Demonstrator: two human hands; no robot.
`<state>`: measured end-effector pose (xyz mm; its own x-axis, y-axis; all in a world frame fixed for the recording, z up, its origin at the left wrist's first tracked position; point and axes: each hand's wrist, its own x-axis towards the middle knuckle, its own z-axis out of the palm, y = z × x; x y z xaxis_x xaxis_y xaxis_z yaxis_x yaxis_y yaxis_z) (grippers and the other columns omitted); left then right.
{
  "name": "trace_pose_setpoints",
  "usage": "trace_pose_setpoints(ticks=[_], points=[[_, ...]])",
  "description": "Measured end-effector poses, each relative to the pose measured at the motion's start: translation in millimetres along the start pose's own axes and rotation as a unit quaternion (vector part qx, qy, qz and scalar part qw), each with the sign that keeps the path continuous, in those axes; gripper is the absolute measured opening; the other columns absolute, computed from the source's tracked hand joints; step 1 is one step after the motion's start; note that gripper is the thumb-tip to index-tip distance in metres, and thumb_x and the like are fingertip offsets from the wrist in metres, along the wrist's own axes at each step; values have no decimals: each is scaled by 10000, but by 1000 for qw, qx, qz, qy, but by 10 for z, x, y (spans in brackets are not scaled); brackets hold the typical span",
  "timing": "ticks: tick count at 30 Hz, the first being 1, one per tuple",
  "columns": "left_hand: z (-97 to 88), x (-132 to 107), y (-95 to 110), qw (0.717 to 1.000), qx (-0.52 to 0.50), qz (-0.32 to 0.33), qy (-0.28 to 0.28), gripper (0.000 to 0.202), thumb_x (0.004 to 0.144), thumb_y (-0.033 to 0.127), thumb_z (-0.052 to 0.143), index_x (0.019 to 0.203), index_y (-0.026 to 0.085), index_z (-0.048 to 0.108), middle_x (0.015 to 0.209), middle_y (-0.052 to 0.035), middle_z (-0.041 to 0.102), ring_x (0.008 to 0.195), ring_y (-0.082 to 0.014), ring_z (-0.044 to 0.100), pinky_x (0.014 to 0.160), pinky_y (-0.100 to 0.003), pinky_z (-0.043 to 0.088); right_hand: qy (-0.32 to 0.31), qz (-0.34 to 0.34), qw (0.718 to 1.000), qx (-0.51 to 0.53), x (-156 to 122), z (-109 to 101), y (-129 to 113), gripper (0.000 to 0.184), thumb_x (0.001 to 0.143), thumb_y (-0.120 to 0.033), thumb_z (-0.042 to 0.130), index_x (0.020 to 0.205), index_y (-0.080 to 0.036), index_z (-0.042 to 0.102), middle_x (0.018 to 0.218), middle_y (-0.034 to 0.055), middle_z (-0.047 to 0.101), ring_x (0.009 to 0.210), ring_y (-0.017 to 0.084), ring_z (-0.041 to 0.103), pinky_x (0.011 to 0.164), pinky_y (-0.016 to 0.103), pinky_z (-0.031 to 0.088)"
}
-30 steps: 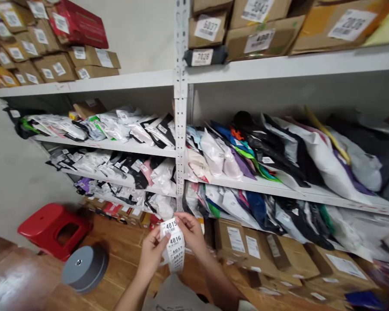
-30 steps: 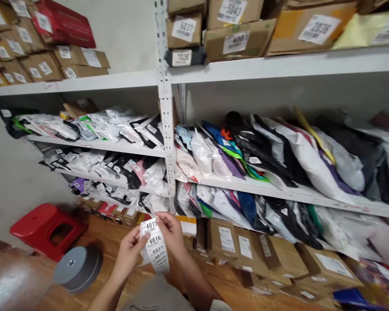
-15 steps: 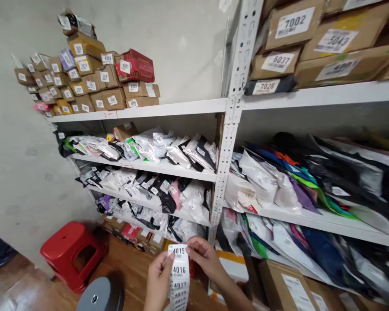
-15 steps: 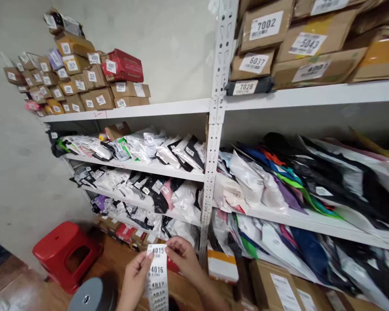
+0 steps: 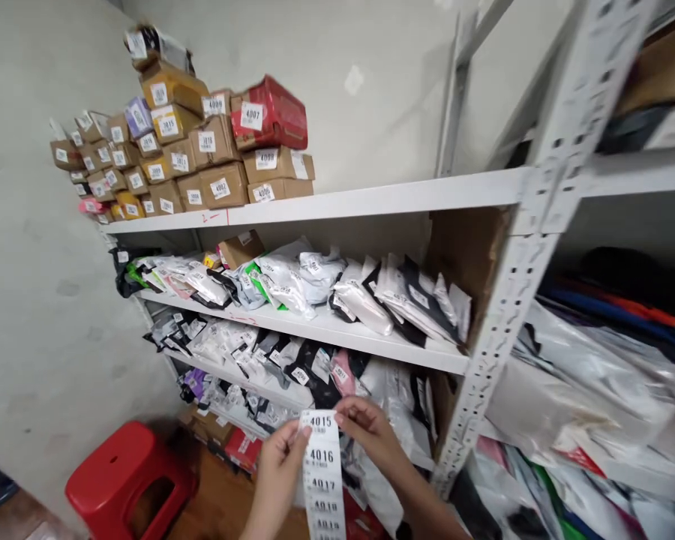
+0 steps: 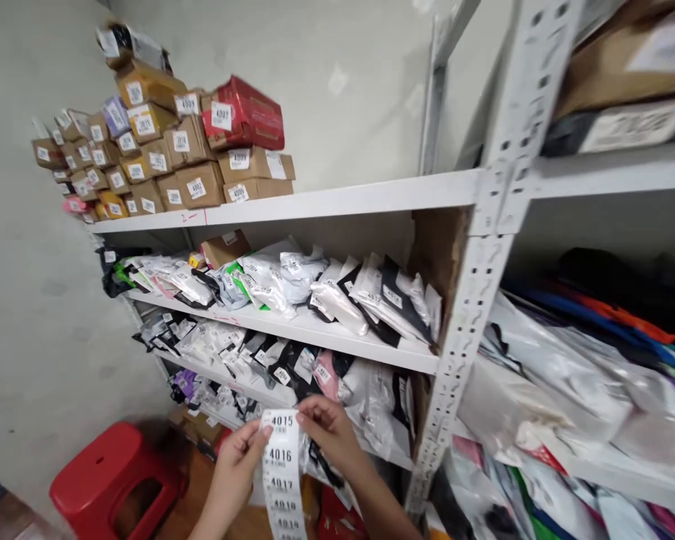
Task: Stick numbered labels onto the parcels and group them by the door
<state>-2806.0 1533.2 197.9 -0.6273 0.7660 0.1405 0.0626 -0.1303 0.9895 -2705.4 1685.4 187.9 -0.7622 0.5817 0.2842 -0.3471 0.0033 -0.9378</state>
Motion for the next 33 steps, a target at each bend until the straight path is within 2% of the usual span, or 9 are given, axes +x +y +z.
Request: trace_pose_setpoints(ticks=[3, 6, 9, 13, 16, 19, 23, 28, 33], points=[[-166, 392, 144, 999, 42, 16, 28, 428, 823, 540, 619, 916, 136, 727, 676, -21, 625, 643, -139, 518, 621, -222, 418, 20, -38, 999, 4, 434, 110, 35, 326, 706, -497, 787, 754, -190, 685, 614, -13, 572, 580, 108, 487, 562, 246, 368], [-299, 717, 184, 997, 58, 27, 43, 416, 831, 544, 602, 815, 137, 686, 616, 9, 540, 598, -111, 438, 579, -203, 365, 35, -58, 998, 10, 796, 201, 91, 301, 714, -476, 787, 756, -199, 676, 610, -19, 564, 573, 103, 474, 555, 241, 362], [-412, 985, 155, 997, 46, 26, 51, 435, 821, 567, 599, 763, 138, 653, 584, 26, 482, 576, -99, 389, 556, -199, 331, 30, -61, 998, 3, 1077, 272, 128, 297, 716, -464, 790, 748, -197, 664, 612, -21, 561, 575, 100, 473, 557, 236, 363], [-554, 1342, 80, 999, 4, 22, 43, 447, 800, 587, 612, 825, 145, 667, 639, 10, 533, 600, -109, 425, 567, -207, 354, 31, -68, 997, -21, 1378, 366, 163, 270, 736, -422, 785, 787, -193, 653, 658, -13, 576, 607, 102, 496, 580, 233, 389], [-700, 1636, 48, 999, -13, 32, 23, 446, 804, 592, 607, 821, 148, 644, 630, 17, 507, 597, -106, 410, 575, -212, 358, 28, -82, 996, 3, 1603, 504, 219, 271, 759, -412, 768, 845, -204, 618, 719, -4, 590, 640, 112, 520, 577, 229, 405], [-929, 1940, 77, 998, -16, 61, 1, 437, 818, 584, 596, 778, 150, 616, 630, 23, 471, 603, -101, 386, 587, -212, 353, 45, -105, 993, 26, 1855, 716, 307, 262, 789, -408, 742, 863, -217, 577, 703, -23, 548, 626, 103, 493, 561, 216, 391], [-1348, 2333, 182, 995, 16, 100, -16, 437, 820, 577, 600, 722, 151, 606, 587, 45, 380, 576, -89, 328, 548, -202, 305, 126, -146, 981, -3, 2215, 1049, 421, 258, 779, -398, 753, 848, -213, 587, 689, -31, 511, 620, 95, 467, 561, 205, 383], [-1819, 2779, 224, 990, 32, 117, -71, 427, 832, 562, 596, 763, 148, 675, 673, -8, 569, 649, -117, 466, 611, -205, 399, 200, -168, 965, -29, 2567, 1411, 518, 295, 752, -441, 767, 839, -200, 621, 708, -7, 554, 642, 111, 507, 574, 217, 408], [-1971, 3104, 196, 981, -23, 74, -176, 361, 730, 479, 740, 902, 161, 740, 801, -42, 721, 713, -150, 603, 673, -226, 489, 290, -162, 943, -22, 2672, 1606, 536, 361, 701, -488, 793, 850, -202, 630, 730, 8, 606, 644, 120, 545, 581, 228, 426]])
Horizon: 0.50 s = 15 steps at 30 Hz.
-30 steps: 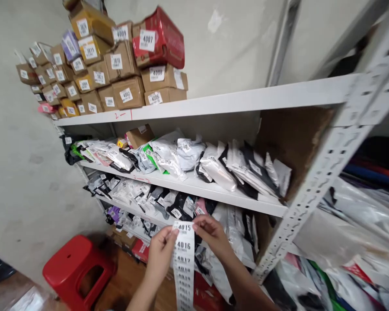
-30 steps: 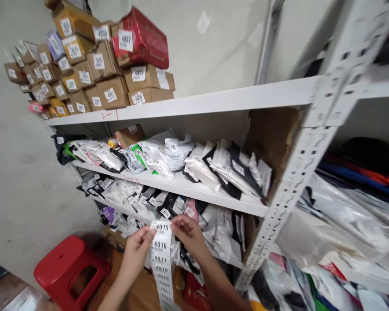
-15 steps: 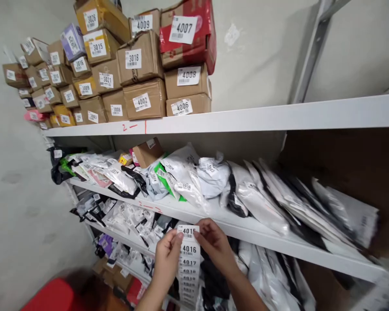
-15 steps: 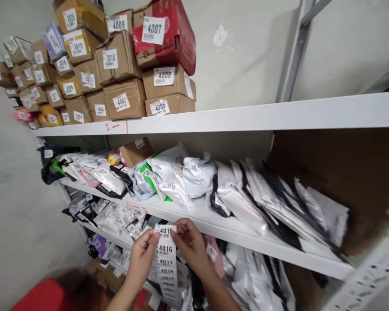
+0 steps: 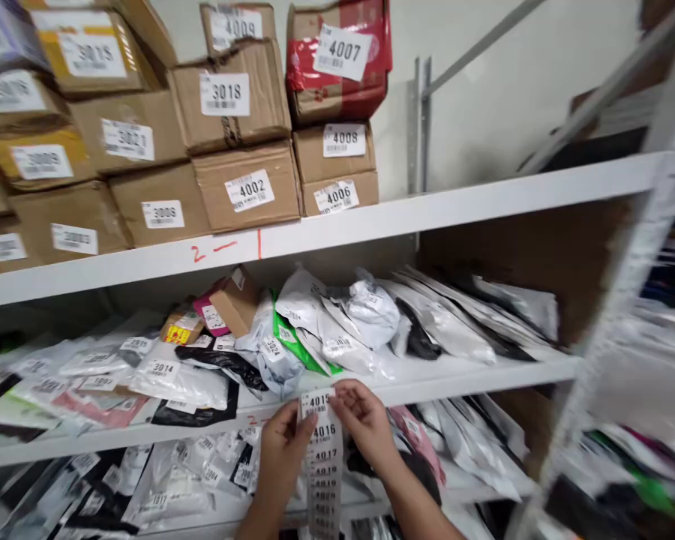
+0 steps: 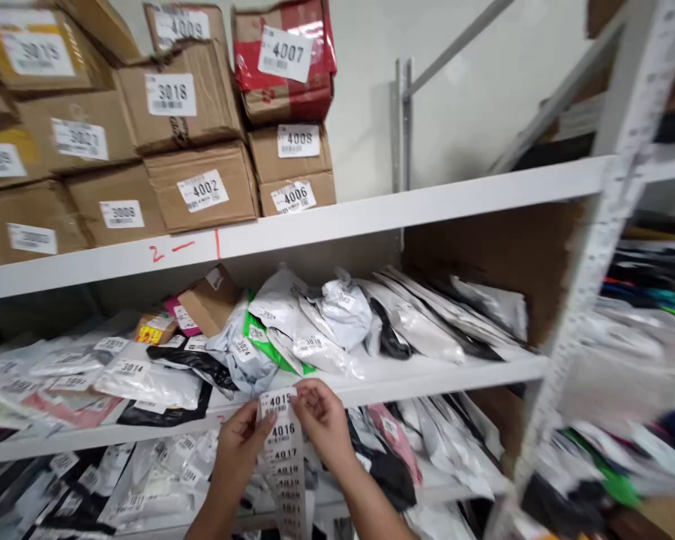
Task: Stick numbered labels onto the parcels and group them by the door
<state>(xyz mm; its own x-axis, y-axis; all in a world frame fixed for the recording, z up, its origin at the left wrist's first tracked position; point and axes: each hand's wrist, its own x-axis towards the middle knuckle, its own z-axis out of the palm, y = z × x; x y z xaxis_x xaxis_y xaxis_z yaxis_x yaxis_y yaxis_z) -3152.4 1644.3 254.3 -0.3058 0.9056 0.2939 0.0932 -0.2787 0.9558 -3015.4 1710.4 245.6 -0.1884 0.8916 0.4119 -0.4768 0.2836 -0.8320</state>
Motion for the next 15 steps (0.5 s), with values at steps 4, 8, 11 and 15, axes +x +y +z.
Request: trace_pose_setpoints(ticks=[4, 8, 11, 15], points=[[-17, 106, -23, 994, -69, -22, -86, 428, 652, 396, 809, 1004, 164, 736, 976, -84, 758, 871, -216, 683, 793, -297, 544, 53, -3, 998, -12, -56, 4, -64, 383, 672, -494, 807, 845, -203, 630, 729, 3, 616, 624, 115, 545, 571, 235, 436], [-45, 143, -118, 986, -85, -41, -136, 455, 670, 387, 798, 1054, 156, 723, 1019, -100, 755, 944, -243, 693, 849, -334, 553, 86, 5, 996, -12, -121, -6, -27, 389, 659, -484, 816, 841, -197, 628, 716, -5, 614, 605, 103, 543, 561, 231, 438], [-74, 160, -251, 987, -82, -43, -130, 423, 689, 413, 783, 1024, 161, 727, 967, -81, 761, 927, -230, 694, 837, -314, 551, 100, 7, 995, -4, -178, -8, 85, 396, 652, -483, 820, 841, -197, 623, 706, -16, 604, 591, 93, 534, 558, 227, 427], [-80, 185, -426, 995, -23, -27, -96, 353, 707, 474, 758, 856, 157, 725, 778, -35, 739, 731, -176, 665, 696, -251, 538, 104, -6, 994, -23, -289, -48, 210, 386, 675, -494, 803, 825, -203, 597, 653, -43, 548, 537, 71, 460, 527, 218, 380]])
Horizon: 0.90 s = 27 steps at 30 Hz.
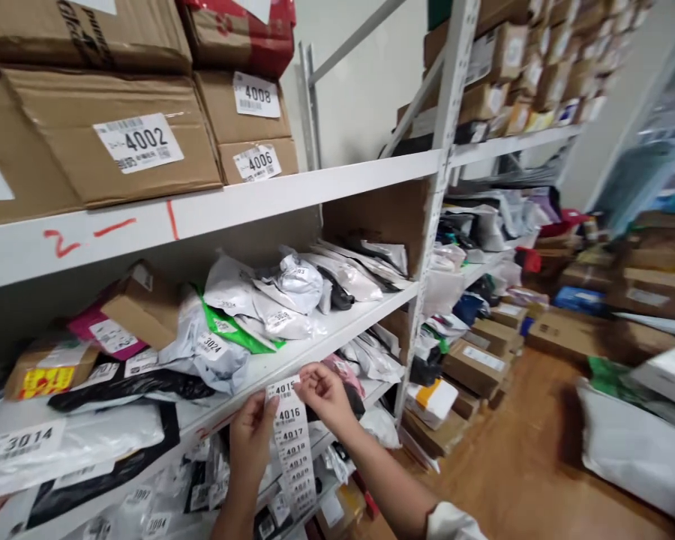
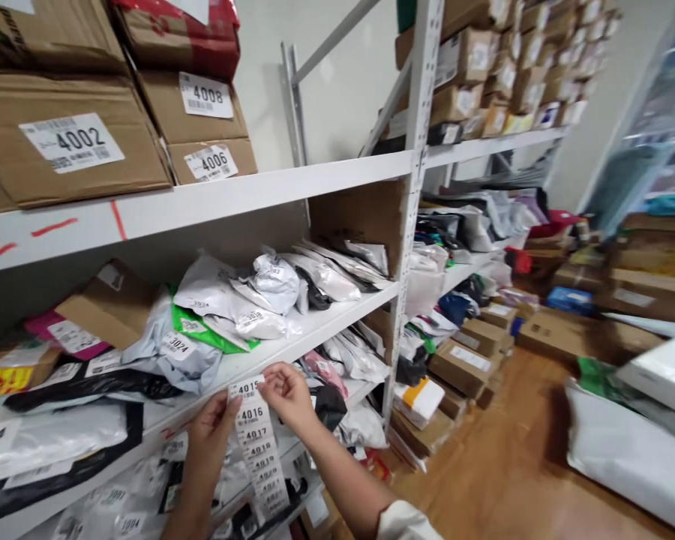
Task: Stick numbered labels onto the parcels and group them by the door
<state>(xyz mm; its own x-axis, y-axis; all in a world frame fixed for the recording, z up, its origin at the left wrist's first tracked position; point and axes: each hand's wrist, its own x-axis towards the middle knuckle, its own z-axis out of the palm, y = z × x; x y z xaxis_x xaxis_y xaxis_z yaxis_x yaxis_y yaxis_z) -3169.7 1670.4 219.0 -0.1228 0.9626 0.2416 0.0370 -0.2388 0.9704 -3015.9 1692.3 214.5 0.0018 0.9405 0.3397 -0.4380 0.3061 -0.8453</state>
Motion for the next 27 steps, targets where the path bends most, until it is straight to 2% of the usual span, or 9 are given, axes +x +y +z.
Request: trace_pose_setpoints(ticks=[5, 9, 12, 14, 16, 18, 20, 23, 27], points=[[130, 37, -151, 999, 42, 8, -28, 373, 747, 540, 701, 746, 168, 679, 699, -25, 708, 640, -160, 626, 607, -228, 510, -3, -24, 999, -34, -146, -149, 18, 354, 751, -460, 761, 940, -229, 571, 762, -21, 553, 635, 100, 501, 560, 221, 392], [408, 76, -248, 993, 83, 58, -58, 344, 797, 516, 656, 718, 182, 667, 692, -34, 705, 629, -167, 632, 609, -232, 519, 24, -51, 998, -28, -183, -344, -5, 308, 822, -457, 694, 983, -248, 536, 821, -6, 538, 692, 114, 509, 603, 232, 411], [624, 154, -152, 973, 138, 140, -118, 251, 845, 429, 625, 783, 200, 711, 772, -49, 733, 686, -180, 672, 654, -241, 546, 79, -78, 994, -26, -151, -580, -103, 295, 837, -461, 673, 985, -252, 527, 800, -8, 528, 698, 123, 510, 627, 245, 425], [726, 257, 71, 940, 191, 234, -159, 178, 867, 345, 611, 918, 234, 740, 913, -55, 750, 817, -190, 700, 718, -238, 560, 124, -96, 987, -28, -107, -803, -230, 293, 832, -464, 677, 977, -254, 531, 783, -9, 526, 706, 132, 519, 649, 256, 443], [803, 411, 413, 893, 245, 341, -165, 204, 869, 284, 609, 1036, 278, 726, 1021, -43, 740, 922, -195, 697, 784, -245, 564, 156, -108, 981, -30, -45, -1086, -389, 291, 823, -457, 690, 976, -258, 541, 773, -12, 531, 702, 133, 523, 656, 254, 452], [889, 611, 816, 840, 305, 430, -129, 247, 860, 279, 621, 1090, 310, 706, 1053, -29, 731, 947, -207, 690, 857, -289, 558, 168, -111, 979, -22, 41, -1417, -550, 286, 819, -439, 701, 990, -263, 554, 776, -14, 544, 696, 126, 527, 656, 243, 453], [1026, 835, 1202, 795, 371, 472, -90, 294, 872, 323, 609, 1157, 322, 679, 1101, -29, 714, 979, -225, 677, 913, -336, 538, 163, -106, 981, -10, 156, -1771, -688, 289, 816, -425, 711, 1012, -268, 568, 803, -8, 570, 709, 124, 542, 661, 238, 454], [1381, 1173, 1603, 750, 441, 486, -83, 314, 900, 404, 556, 1166, 286, 674, 1152, -52, 692, 1038, -247, 650, 930, -362, 513, 125, -77, 989, -2, 383, -2267, -825, 303, 807, -420, 722, 1035, -270, 592, 833, 6, 610, 742, 138, 571, 684, 250, 463], [2019, 1559, 1748, 703, 548, 394, -221, 332, 942, 425, 459, 1095, 253, 698, 1116, -54, 706, 1012, -229, 650, 879, -330, 503, 36, -9, 999, 12, 695, -2701, -898, 327, 780, -455, 740, 1024, -261, 639, 838, 23, 652, 739, 149, 587, 695, 269, 463]])
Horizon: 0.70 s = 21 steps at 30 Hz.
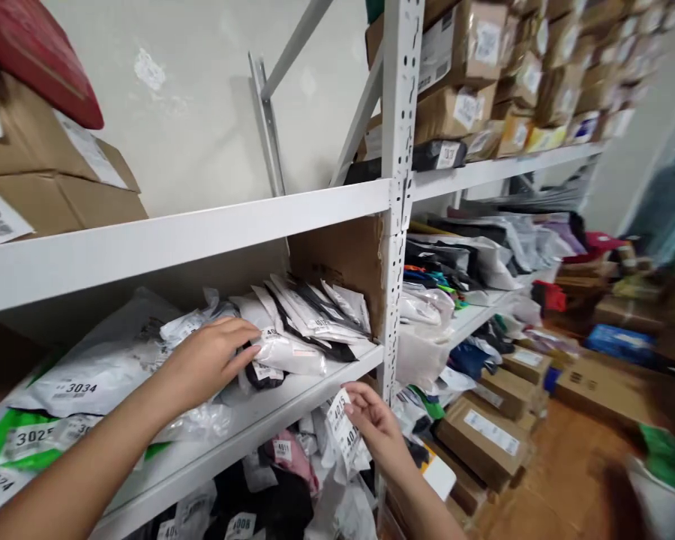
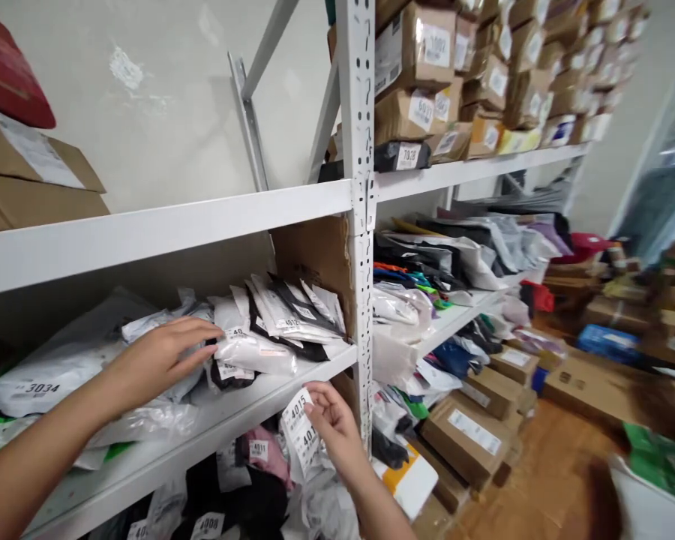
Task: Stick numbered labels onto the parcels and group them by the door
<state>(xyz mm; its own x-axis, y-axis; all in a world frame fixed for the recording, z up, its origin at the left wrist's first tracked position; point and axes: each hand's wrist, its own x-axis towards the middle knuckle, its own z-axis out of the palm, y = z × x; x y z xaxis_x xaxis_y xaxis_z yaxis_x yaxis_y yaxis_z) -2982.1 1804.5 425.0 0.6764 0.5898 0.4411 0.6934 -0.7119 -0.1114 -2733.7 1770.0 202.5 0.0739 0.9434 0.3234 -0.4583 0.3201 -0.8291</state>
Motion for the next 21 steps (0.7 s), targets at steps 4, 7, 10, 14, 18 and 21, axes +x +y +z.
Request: trace_pose_setpoints(ticks=[4, 7, 10, 14, 18, 21], points=[[184, 482, 88, 992, 38, -20, -116, 280, 938, 283, 423, 945, 228, 698, 967, -50, 707, 942, -206, 642, 835, -300, 473, -86, 33, 996, 2, 200, -178, -22, 333, 778, -471, 737, 1022, -254, 669, 855, 37, 662, 736, 151, 583, 659, 266, 448], [185, 655, 126, 988, 65, -69, -123, 190, 866, 252, 476, 933, 214, 650, 939, -38, 665, 855, -194, 630, 764, -281, 465, -128, 54, 990, 24, 270, -245, -40, 336, 791, -458, 730, 1053, -253, 674, 865, 43, 667, 766, 159, 595, 675, 275, 452], [124, 766, 150, 986, 33, -49, -156, 338, 759, 228, 557, 1090, 226, 620, 1068, -29, 642, 936, -198, 624, 827, -275, 465, -155, 82, 983, 59, 309, -258, -56, 326, 790, -439, 739, 1053, -254, 685, 880, 41, 686, 782, 155, 613, 711, 279, 461], [109, 951, 137, 972, -29, 9, -232, 285, 825, 251, 529, 1066, 240, 681, 1084, -29, 681, 986, -192, 638, 875, -262, 452, -157, 98, 979, 89, 318, -236, -52, 327, 780, -424, 757, 1051, -253, 691, 848, 25, 689, 743, 131, 610, 690, 258, 454], [208, 1190, 119, 965, -7, 29, -259, 294, 841, 263, 539, 1089, 249, 695, 1111, -31, 694, 981, -194, 650, 851, -261, 452, -126, 92, 983, 91, 306, -317, -18, 322, 777, -430, 760, 1037, -250, 696, 870, 35, 701, 785, 143, 625, 725, 272, 460], [315, 1332, 177, 968, 30, 50, -244, 309, 764, 325, 646, 1052, 224, 691, 1083, -44, 678, 974, -216, 634, 847, -280, 451, -80, 78, 991, 74, 308, -444, -12, 324, 773, -432, 762, 1036, -253, 700, 877, 38, 704, 796, 148, 625, 721, 271, 459]])
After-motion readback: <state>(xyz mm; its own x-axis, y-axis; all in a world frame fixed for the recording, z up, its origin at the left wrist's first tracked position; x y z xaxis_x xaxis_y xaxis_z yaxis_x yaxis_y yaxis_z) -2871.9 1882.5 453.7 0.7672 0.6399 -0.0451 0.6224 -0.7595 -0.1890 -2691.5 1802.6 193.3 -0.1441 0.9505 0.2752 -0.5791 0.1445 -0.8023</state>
